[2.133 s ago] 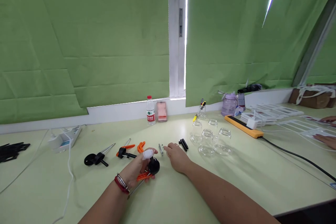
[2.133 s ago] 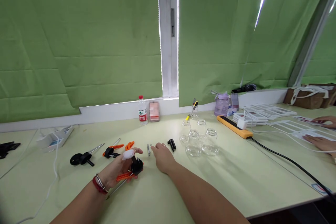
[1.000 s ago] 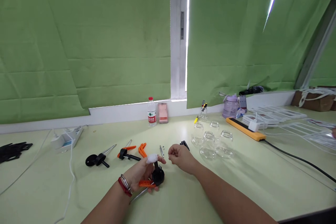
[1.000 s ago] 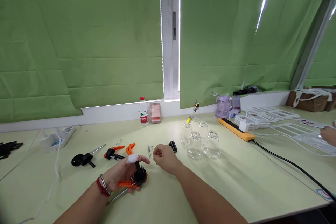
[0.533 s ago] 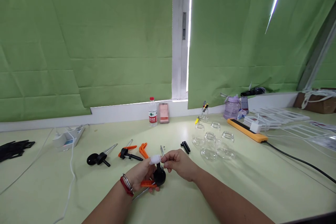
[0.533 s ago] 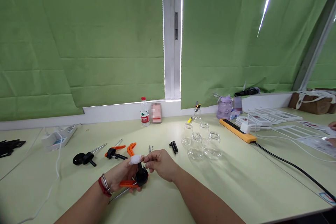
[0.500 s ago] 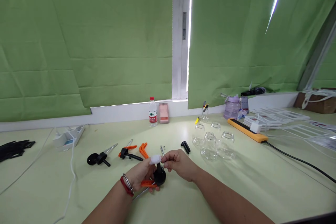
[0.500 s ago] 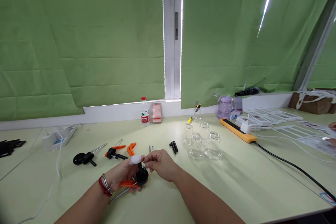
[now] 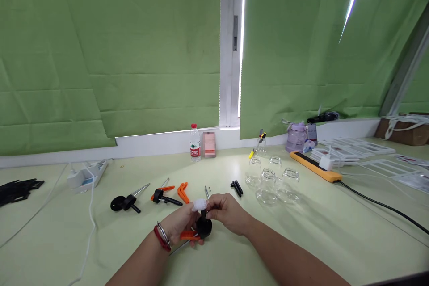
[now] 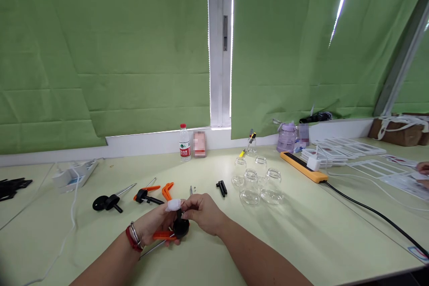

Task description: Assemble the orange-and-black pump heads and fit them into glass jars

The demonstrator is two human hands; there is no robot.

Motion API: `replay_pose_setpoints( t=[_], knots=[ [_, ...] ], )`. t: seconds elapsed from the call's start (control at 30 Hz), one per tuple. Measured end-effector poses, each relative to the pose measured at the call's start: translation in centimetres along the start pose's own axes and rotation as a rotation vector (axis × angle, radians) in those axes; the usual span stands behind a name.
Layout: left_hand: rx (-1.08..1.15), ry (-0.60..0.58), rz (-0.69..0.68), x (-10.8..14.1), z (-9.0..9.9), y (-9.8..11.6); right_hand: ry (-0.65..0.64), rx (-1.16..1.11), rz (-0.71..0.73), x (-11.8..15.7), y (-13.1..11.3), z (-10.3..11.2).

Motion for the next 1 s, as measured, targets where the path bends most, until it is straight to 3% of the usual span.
replay_pose_setpoints(
  t=[0.43,1.0],
  knots=[
    [-0.024,0.006,0.018,0.2,-0.4,0.1,0.013,0.114,-0.002,0.4,-0.3,-0.2],
    [-0.042,0.004,-0.032,0.4,-0.5,0.1,0.019,0.024,-0.039,0.4,-0.7,-0.3]
  ],
)
Point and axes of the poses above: each hand's wrist, its own x-axis away from the middle knuckle, its own z-axis out of the back of the hand, y = z × x, the point moved 2 cm from there along -x, towards the middle knuckle, and after that the axes turned 14 degrees about -y, right-handed, at the moved point
